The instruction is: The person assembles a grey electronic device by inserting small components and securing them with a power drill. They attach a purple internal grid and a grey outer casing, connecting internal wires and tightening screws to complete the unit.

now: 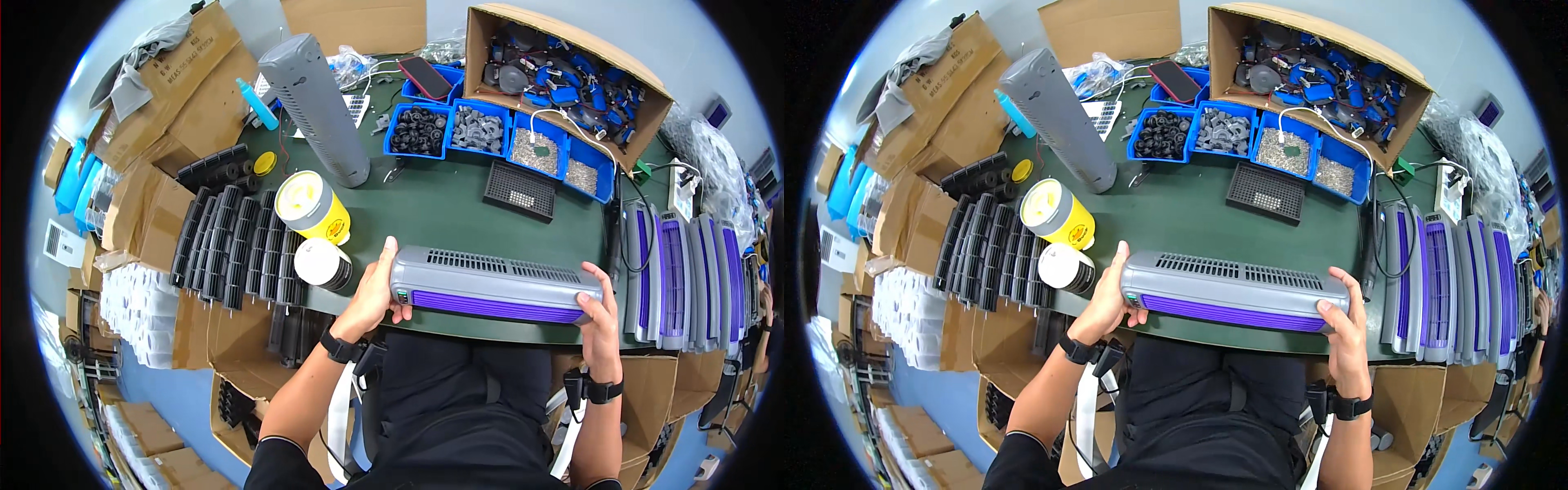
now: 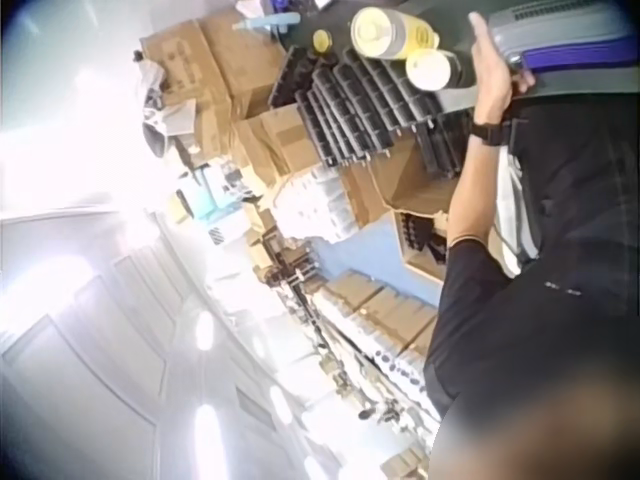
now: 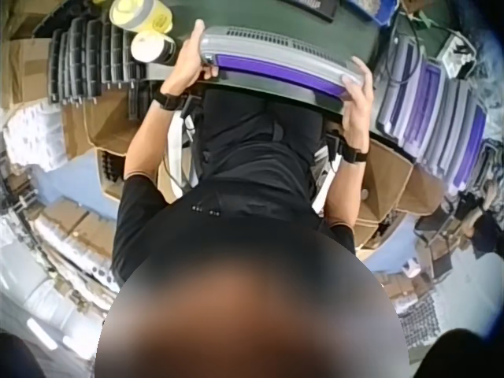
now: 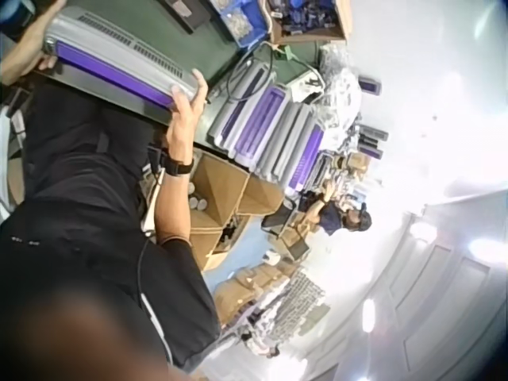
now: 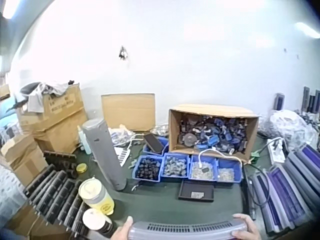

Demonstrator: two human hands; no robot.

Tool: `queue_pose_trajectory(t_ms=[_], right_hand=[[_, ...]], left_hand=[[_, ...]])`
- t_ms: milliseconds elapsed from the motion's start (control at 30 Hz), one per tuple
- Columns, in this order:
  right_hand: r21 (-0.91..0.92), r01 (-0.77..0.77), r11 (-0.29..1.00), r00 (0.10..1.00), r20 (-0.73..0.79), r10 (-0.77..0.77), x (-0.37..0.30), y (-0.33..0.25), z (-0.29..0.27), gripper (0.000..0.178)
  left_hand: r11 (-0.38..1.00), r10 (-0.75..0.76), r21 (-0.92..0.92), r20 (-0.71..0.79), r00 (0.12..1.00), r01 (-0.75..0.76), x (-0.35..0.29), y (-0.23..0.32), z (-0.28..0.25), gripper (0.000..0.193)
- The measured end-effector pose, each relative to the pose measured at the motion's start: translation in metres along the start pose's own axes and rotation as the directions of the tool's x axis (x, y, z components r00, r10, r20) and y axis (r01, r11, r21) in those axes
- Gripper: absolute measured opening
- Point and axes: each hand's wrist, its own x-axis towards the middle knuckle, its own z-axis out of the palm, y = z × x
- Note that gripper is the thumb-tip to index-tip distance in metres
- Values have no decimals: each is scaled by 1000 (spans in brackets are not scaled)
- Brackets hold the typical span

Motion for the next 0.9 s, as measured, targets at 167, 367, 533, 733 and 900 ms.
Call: queue_pose_trajectory(t_ms=[167,367,533,733,900], right_hand=[[13,-2,1000,1000,1,1,-1,-1,0,64],[4,-8,1000,1000,1,8,4,3,-4,64],[-9,-10,1000,1000,0,10,3,2,-5,65],[-16,-14,1000,1000,14,14,0,1,-2,65],[109,-31,994,996,83,22,-7,-2,-10,62]], left_hand=[[1000,3,13,-2,1000,-3,1,-1,0,94],[1000,5,9,8,1000,-5,1,1,0,94],[1000,11,15,2,1000,-11,0,2,2,95],[1000,6,7,18,1000,-6,-2,1,-3,96],[999,-44,-21,-16,999,44,0,3,-2,88]])
